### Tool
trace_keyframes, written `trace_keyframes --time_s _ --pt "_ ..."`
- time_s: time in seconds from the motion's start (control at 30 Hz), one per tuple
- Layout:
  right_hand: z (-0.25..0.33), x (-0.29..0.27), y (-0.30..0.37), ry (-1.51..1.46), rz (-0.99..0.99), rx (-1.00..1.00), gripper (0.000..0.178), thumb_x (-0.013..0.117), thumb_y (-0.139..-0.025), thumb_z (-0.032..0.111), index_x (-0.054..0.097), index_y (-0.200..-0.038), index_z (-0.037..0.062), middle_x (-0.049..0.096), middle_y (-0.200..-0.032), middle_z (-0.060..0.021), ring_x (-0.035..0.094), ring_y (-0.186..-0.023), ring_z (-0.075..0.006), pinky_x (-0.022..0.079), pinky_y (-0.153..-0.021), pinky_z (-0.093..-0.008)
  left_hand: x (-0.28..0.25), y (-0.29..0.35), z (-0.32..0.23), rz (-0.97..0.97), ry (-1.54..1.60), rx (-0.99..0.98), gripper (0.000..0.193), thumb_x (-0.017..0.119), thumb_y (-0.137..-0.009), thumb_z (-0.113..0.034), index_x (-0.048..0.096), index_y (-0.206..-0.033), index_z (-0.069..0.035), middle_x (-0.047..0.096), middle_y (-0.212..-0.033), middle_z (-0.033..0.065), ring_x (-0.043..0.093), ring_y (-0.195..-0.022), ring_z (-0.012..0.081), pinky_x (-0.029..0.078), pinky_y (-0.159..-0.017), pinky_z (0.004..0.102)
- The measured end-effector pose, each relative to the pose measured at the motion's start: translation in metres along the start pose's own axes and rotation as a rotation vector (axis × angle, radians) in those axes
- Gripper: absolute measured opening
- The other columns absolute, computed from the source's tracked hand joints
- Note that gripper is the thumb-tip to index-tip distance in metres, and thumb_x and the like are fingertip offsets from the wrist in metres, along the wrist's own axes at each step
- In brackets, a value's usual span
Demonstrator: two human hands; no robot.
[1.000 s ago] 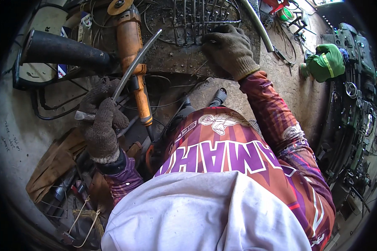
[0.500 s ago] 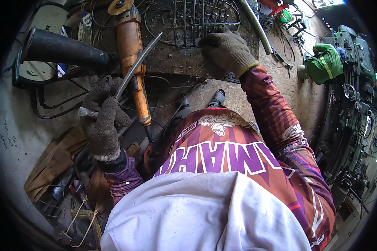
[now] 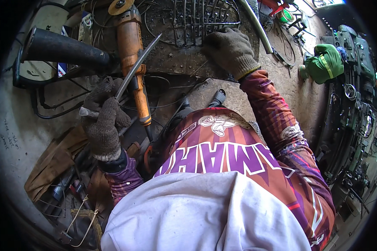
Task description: The person is using a welding torch to join metal pieces together on a metal structure, and then uses a hammer to shape the metal parts.
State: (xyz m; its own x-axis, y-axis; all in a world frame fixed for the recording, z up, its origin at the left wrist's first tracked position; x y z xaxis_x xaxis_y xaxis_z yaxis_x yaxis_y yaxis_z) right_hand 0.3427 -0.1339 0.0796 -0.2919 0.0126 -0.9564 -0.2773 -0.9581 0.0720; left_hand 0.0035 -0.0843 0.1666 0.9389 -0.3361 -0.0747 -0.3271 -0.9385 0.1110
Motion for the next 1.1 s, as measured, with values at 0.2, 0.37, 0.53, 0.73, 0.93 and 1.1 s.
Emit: trace_keyframes --time_s 0.2,0.37,0.53,0.73,0.93,1.1 --pt "0.022 -0.03 0.012 0.139 -0.461 -0.298 0.03 0.077 -0.079 0.05 0.077 -0.086 0.0211 0.071 -0.089 -0.0046 0.067 -0.088 -0.0294 0.05 -0.081 -0.0445 0.004 -0.003 -0.002 0.018 0.019 0.007 0.031 0.063 -0.094 -0.006 0.066 -0.124 0.0 0.069 -0.072 0.0061 0.055 -0.049 0.0082 0.042 -0.047 0.0227" --pt "0.028 -0.032 0.018 0.136 -0.493 -0.337 0.03 0.079 -0.078 0.049 0.076 -0.082 0.0192 0.068 -0.086 -0.0023 0.066 -0.089 -0.0282 0.049 -0.08 -0.0446 0.002 -0.001 -0.001 0.018 0.036 -0.01 0.031 0.063 -0.094 -0.006 0.066 -0.124 0.0 0.068 -0.071 0.0058 0.054 -0.049 0.0079 0.042 -0.046 0.0228" --pt "0.018 -0.029 0.018 0.098 -0.482 -0.319 0.029 0.079 -0.078 0.047 0.075 -0.08 0.0186 0.067 -0.087 -0.0013 0.065 -0.09 -0.0272 0.049 -0.079 -0.0442 -0.001 -0.001 0.001 0.019 -0.001 -0.009 0.031 0.064 -0.094 -0.007 0.067 -0.124 0.0 0.066 -0.068 0.0048 0.053 -0.048 0.0072 0.041 -0.047 0.023" --pt "0.021 -0.033 0.017 0.141 -0.486 -0.331 0.029 0.079 -0.08 0.048 0.076 -0.08 0.0193 0.068 -0.086 -0.001 0.065 -0.093 -0.0259 0.05 -0.081 -0.0437 0.004 -0.003 -0.002 0.06 -0.002 -0.012 0.031 0.064 -0.094 -0.007 0.067 -0.124 0.001 0.065 -0.066 0.004 0.052 -0.048 0.0067 0.041 -0.047 0.0226" --pt "-0.057 -0.082 0.069 -0.316 -0.757 -0.05 0.02 0.08 -0.086 0.032 0.079 -0.09 0.012 0.07 -0.085 -0.0036 0.066 -0.078 -0.0181 0.052 -0.074 -0.0341 0.001 -0.004 -0.007 0.011 0.043 0.016 0.029 0.064 -0.094 -0.007 0.067 -0.122 0.001 0.063 -0.063 0.0032 0.054 -0.049 0.0076 0.041 -0.047 0.0229" --pt "-0.151 -0.05 0.143 -0.811 -0.861 0.363 0.021 0.069 -0.099 0.022 0.074 -0.104 0.0019 0.074 -0.095 -0.0051 0.066 -0.091 -0.0124 0.052 -0.084 -0.0303 -0.003 -0.007 0.006 -0.021 0.052 -0.053 0.03 0.065 -0.094 -0.008 0.067 -0.123 0.0 0.062 -0.063 0.0031 0.054 -0.05 0.0087 0.042 -0.048 0.0234"
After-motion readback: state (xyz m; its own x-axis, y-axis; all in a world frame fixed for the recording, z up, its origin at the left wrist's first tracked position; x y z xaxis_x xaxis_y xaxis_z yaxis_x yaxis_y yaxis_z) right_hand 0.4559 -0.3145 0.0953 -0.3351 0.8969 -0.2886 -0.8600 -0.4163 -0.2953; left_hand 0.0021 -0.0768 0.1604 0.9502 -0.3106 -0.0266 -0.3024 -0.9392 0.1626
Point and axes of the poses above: each hand's wrist, its own y-axis away from the middle knuckle, its own x-axis out of the palm, z = x × y, the point moved 9 cm from there along -y, towards the middle knuckle
